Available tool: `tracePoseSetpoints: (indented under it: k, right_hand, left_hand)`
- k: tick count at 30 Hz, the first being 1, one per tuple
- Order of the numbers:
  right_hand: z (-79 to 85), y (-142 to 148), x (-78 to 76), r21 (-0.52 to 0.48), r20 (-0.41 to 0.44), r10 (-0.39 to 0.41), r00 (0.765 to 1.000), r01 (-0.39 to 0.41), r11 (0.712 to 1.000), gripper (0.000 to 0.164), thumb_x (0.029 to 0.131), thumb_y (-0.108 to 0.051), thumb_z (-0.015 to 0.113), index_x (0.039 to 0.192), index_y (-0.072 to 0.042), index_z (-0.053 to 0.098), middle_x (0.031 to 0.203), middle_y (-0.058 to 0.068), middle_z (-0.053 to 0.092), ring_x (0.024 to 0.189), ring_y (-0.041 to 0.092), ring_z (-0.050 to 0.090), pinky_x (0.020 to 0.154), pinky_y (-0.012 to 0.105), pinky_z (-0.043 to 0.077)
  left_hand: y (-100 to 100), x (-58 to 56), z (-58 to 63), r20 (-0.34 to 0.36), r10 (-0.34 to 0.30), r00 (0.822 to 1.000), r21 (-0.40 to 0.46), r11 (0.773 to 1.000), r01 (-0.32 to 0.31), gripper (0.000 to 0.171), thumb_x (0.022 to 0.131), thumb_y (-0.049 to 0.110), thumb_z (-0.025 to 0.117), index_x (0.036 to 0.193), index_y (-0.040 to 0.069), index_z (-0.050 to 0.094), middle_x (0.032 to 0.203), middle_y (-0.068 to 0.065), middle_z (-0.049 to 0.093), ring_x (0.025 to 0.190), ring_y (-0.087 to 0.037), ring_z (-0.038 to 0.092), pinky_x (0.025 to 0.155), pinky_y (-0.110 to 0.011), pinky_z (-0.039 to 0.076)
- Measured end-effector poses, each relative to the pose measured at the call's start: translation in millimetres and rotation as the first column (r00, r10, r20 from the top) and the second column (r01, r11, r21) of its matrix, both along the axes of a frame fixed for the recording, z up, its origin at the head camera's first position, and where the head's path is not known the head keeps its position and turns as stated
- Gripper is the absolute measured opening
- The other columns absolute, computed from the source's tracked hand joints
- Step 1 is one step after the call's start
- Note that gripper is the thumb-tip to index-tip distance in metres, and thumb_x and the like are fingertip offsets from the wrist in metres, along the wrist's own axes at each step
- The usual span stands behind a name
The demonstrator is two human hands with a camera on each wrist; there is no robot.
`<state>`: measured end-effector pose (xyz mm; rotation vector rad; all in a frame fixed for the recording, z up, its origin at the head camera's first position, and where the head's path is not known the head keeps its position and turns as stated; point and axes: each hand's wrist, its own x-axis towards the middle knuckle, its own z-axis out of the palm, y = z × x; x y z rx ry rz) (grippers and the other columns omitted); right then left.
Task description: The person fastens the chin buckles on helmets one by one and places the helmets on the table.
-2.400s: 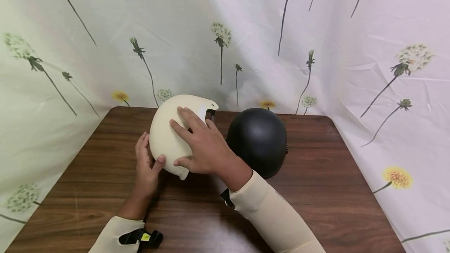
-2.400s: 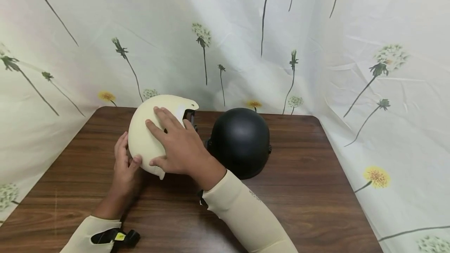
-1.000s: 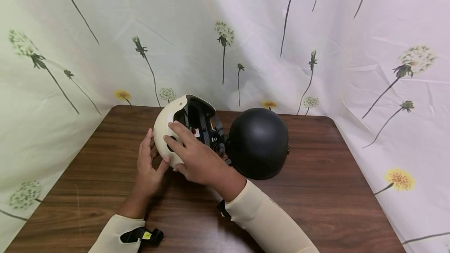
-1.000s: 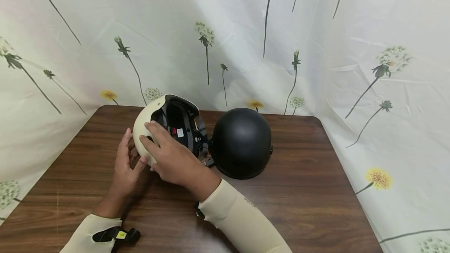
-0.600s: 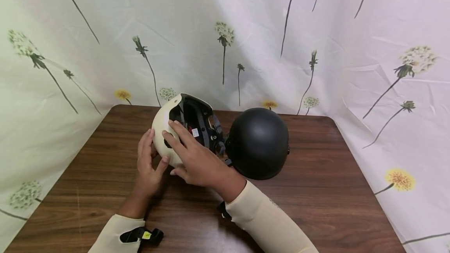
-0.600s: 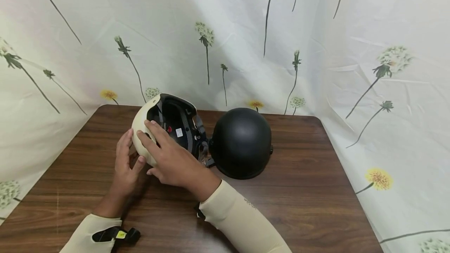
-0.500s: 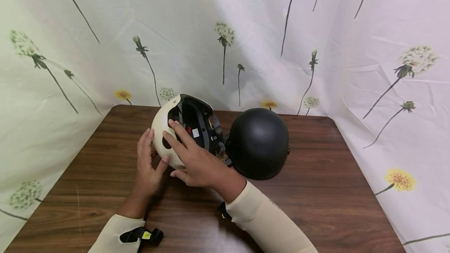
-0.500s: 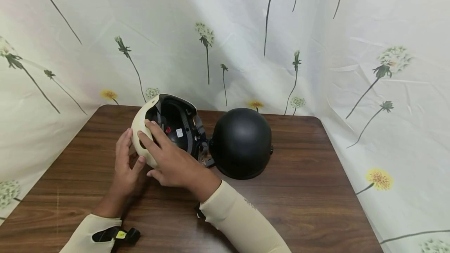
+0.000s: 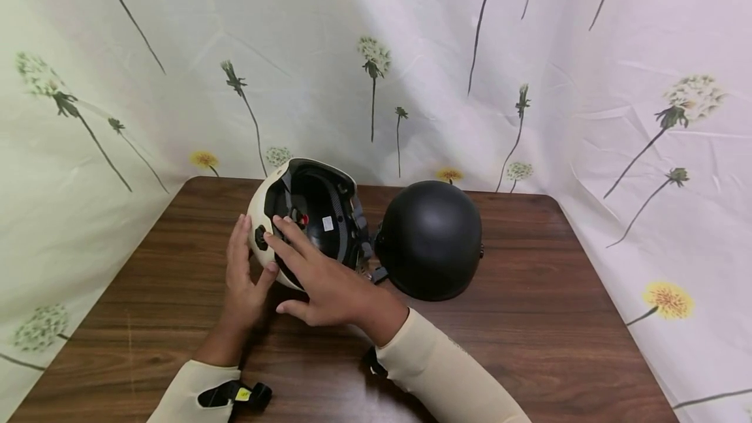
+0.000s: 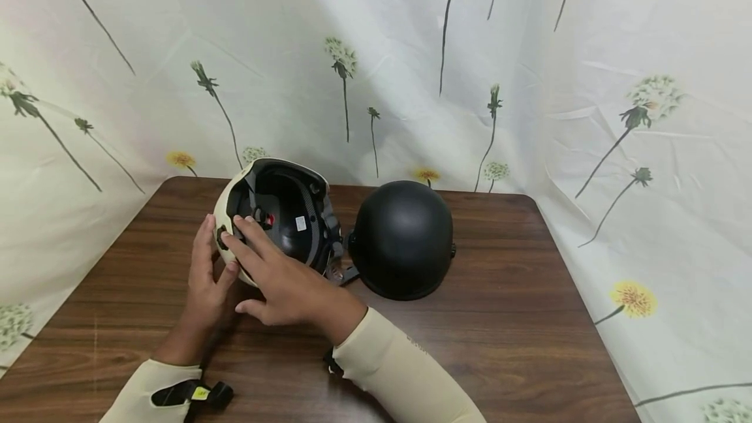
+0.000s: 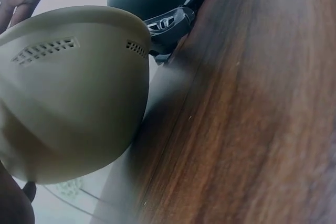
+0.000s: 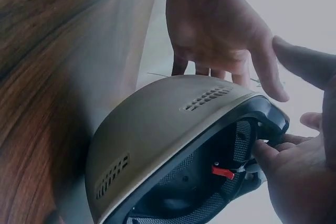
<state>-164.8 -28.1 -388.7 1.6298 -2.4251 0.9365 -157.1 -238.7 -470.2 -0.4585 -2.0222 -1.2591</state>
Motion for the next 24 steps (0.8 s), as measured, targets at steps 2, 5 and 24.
tracePoseSetpoints:
  k: [2, 5, 24]
  right_hand:
    - [-0.2, -0.8, 0.1, 0.007, 0.012, 0.002, 1.000, -0.002, 1.000, 0.108, 0.095, -0.027, 0.081, 0.169, -0.009, 0.005, 0.177, 0.007, -0.010, 0.162, 0.017, -0.011, 0.117, 0.024, 0.036]
    - [-0.3, -2.3, 0.0, 0.015, 0.017, 0.001, 1.000, -0.001, 1.000, 0.110, 0.093, -0.027, 0.082, 0.169, -0.008, 0.005, 0.177, 0.008, -0.008, 0.162, 0.019, -0.010, 0.123, 0.026, 0.027]
    - [-13.4, -12.3, 3.6, 0.090, 0.062, 0.023, 0.998, -0.029, 0.996, 0.111, 0.094, -0.033, 0.080, 0.170, -0.013, 0.002, 0.175, 0.002, -0.019, 0.161, 0.012, -0.002, 0.123, 0.023, 0.024]
  left_hand:
    - [0.2, -1.4, 0.1, -0.025, 0.005, 1.000, -0.018, 1.000, -0.006, 0.089, 0.102, 0.056, 0.062, 0.163, -0.002, 0.031, 0.171, -0.018, 0.022, 0.157, -0.042, 0.017, 0.124, -0.030, 0.018]
    - [0.5, -3.0, -0.5, -0.053, -0.012, 0.999, -0.028, 1.000, 0.010, 0.091, 0.103, 0.056, 0.062, 0.162, -0.005, 0.030, 0.170, -0.021, 0.020, 0.156, -0.045, 0.016, 0.123, -0.028, 0.019]
    - [4.9, -0.1, -1.7, 0.084, -0.175, 0.981, 0.149, 0.976, 0.162, 0.090, 0.095, -0.005, 0.064, 0.168, 0.006, 0.014, 0.166, -0.020, 0.026, 0.142, -0.013, 0.042, 0.109, -0.017, 0.037]
